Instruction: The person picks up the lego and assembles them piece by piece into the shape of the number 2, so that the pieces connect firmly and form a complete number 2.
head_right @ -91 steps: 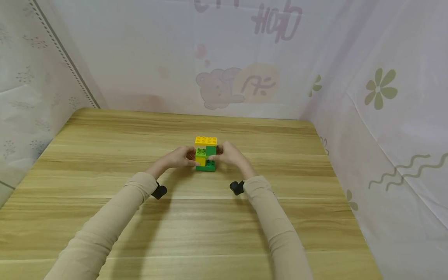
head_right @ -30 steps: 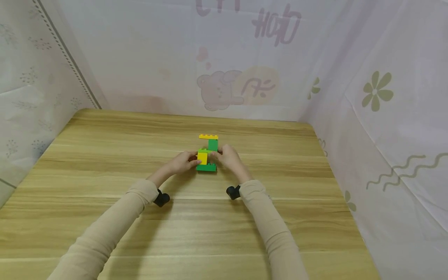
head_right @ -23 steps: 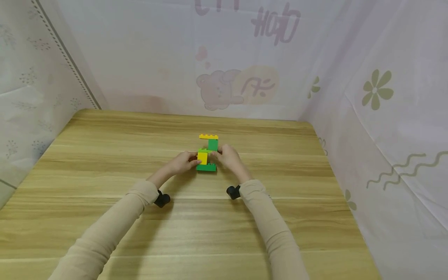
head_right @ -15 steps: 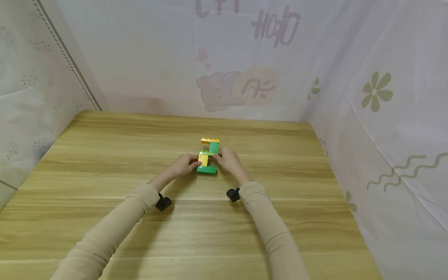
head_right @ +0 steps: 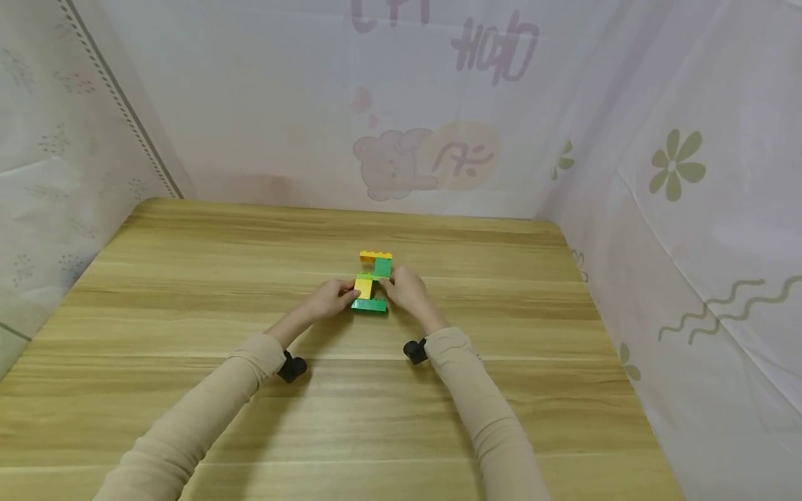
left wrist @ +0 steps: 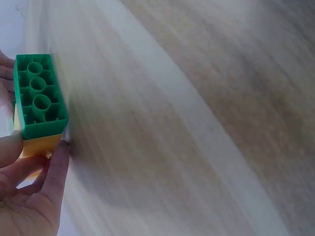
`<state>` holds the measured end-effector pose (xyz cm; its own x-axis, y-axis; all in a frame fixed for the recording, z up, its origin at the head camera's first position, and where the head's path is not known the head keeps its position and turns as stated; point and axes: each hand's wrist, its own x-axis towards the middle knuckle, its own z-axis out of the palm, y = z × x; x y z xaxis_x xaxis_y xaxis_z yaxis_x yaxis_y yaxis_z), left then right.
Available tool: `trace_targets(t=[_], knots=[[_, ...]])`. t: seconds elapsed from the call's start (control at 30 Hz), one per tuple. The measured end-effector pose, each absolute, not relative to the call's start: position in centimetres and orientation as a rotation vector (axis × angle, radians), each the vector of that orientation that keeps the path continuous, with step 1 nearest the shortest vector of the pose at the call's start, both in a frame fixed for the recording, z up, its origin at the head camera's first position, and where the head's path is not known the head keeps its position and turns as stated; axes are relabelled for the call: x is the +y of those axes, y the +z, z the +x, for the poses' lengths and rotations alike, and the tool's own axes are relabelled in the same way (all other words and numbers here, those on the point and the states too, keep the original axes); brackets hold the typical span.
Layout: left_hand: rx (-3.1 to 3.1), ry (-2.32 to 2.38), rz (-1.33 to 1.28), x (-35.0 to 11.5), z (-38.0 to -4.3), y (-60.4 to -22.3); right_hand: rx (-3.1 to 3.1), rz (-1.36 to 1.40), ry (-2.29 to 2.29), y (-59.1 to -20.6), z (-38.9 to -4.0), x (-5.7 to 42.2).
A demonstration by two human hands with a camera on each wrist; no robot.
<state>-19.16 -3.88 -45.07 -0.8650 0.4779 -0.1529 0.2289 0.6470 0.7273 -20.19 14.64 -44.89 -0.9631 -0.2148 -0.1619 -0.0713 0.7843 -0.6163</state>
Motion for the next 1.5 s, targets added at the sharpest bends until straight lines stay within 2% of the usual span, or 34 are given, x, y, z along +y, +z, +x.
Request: trace_targets(t=[0.37, 0.97, 1.5], knots=[[2.504, 1.12, 0.584, -4.2, -18.5, -45.4, 2.734, -0.197, -0.926, -46.0, -19.9, 14.4], [2.46, 1.103, 0.358, -3.5, -18.3, -44.9, 2.732, -0.208, -0.978, -45.6, -19.6, 14.6], [2.413, 1.187, 0.321, -3.6, -18.1, -45.6, 2.702, -0.101, -1.114, -46.8, -19.5, 14.7]])
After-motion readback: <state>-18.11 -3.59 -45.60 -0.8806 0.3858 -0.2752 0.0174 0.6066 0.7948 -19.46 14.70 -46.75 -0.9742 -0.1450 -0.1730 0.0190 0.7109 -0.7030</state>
